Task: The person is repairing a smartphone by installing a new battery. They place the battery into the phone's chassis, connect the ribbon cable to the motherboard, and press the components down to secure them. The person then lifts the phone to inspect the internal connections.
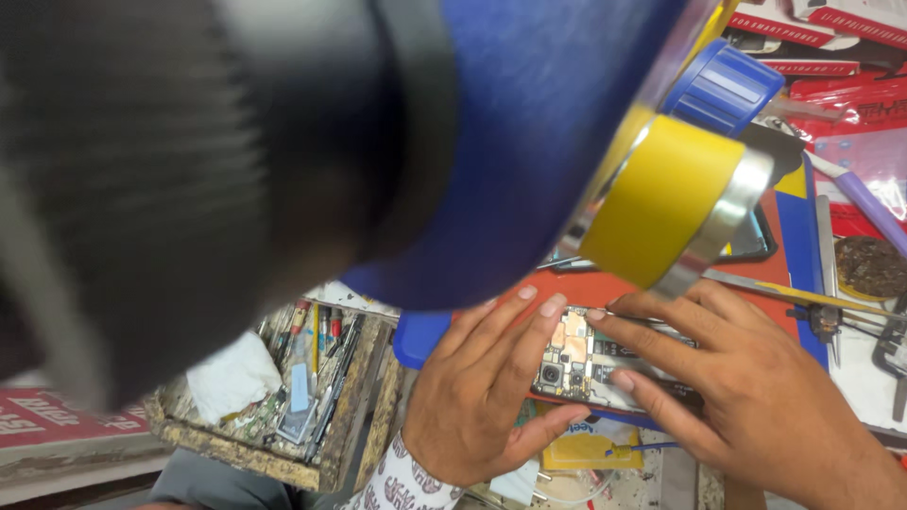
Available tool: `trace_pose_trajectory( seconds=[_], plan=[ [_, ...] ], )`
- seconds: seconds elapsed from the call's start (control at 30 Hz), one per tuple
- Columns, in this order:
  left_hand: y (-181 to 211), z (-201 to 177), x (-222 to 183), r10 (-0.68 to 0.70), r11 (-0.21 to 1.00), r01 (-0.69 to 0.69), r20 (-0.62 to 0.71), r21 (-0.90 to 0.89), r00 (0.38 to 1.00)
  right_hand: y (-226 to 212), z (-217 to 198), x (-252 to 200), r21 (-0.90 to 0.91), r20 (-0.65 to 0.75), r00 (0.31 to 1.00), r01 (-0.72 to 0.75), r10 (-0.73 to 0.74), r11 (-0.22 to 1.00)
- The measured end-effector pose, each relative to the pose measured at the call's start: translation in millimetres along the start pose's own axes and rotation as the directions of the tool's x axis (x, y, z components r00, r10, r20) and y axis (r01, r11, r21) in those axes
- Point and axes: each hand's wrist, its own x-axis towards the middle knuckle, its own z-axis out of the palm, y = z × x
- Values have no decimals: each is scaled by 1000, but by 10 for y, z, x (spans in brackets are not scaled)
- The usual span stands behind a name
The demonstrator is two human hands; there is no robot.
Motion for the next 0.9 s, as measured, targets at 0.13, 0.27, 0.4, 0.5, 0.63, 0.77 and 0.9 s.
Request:
trace_pose_trajectory(
  seconds=[0.13,0.27,0.4,0.5,0.63,0.77,0.9],
  plan=[
    [2,14,8,16,1000,-16,20,9,1000,-22,-16,19,17,-14,1000,-5,5,1000],
    [-2,14,-18,20,1000,-20,11,6,1000,-47,-20,24,81,-37,998,-46,49,996],
    [12,-20,7,11,1000,-11,22,-17,1000,-47,-7,10,100,-45,996,-73,78,992],
    [37,-38,16,-3,1000,2,48,13,999,-31,-18,10,28,-33,999,-13,13,1000],
    [46,-49,40,31,998,-32,18,58,999,-106,-70,76,26,-16,1000,3,-3,1000],
    [60,-34,20,8,999,-7,-13,41,1000,-176,-134,142,20,16,1000,-22,22,1000],
    [56,-33,14,13,999,-13,-16,33,1000,-183,-128,140,17,21,999,-45,45,999]
  ],
)
